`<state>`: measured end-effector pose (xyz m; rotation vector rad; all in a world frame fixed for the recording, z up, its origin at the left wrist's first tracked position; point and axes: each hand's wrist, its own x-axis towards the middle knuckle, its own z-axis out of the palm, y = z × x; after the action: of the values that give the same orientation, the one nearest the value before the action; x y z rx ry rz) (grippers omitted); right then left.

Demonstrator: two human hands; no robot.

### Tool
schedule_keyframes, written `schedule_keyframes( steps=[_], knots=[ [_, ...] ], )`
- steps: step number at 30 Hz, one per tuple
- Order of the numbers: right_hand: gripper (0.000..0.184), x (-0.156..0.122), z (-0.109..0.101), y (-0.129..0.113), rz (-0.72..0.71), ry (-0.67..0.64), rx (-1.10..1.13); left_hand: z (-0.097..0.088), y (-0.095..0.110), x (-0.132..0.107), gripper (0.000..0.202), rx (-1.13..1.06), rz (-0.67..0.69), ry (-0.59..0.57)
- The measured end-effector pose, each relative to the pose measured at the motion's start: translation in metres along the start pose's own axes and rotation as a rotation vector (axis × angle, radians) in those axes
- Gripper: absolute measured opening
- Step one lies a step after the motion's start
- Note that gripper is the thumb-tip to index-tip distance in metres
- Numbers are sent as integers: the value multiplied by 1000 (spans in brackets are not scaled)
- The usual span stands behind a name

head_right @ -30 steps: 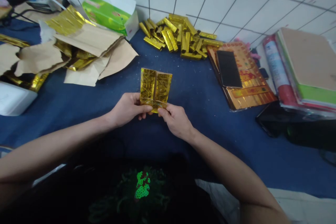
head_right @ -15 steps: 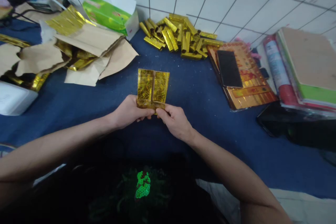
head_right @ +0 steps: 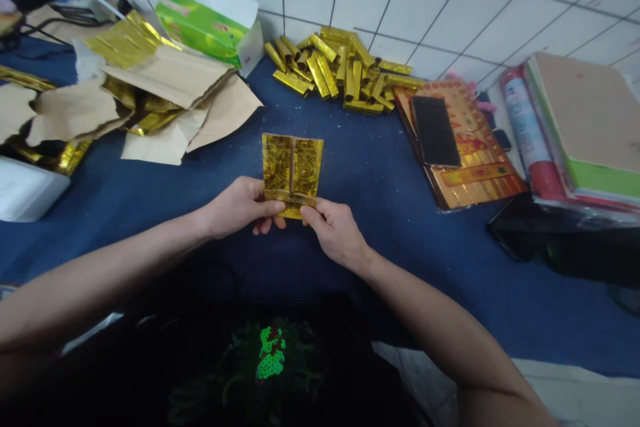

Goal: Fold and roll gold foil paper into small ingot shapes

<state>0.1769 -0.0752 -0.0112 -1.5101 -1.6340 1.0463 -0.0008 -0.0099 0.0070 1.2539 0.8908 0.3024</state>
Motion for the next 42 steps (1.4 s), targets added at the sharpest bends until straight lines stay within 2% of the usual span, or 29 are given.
schedule_keyframes(
  steps=[6,29,33,37,42],
  knots=[
    [30,1,0,0,9,11,45,-5,5,-3,7,67,6,-74],
    [33,2,-2,-1,68,20,90,-12,11,-5,6,126,11,-50],
    [38,2,-3,-1,130,48,124,-15,10,-5,3,161,5,-111],
    [37,2,-4,0,122,53,128,-19,8,-3,2,162,10,-169],
    [38,2,-4,-1,87,71,137,-16,8,-2,8,134,26,-108]
  ],
)
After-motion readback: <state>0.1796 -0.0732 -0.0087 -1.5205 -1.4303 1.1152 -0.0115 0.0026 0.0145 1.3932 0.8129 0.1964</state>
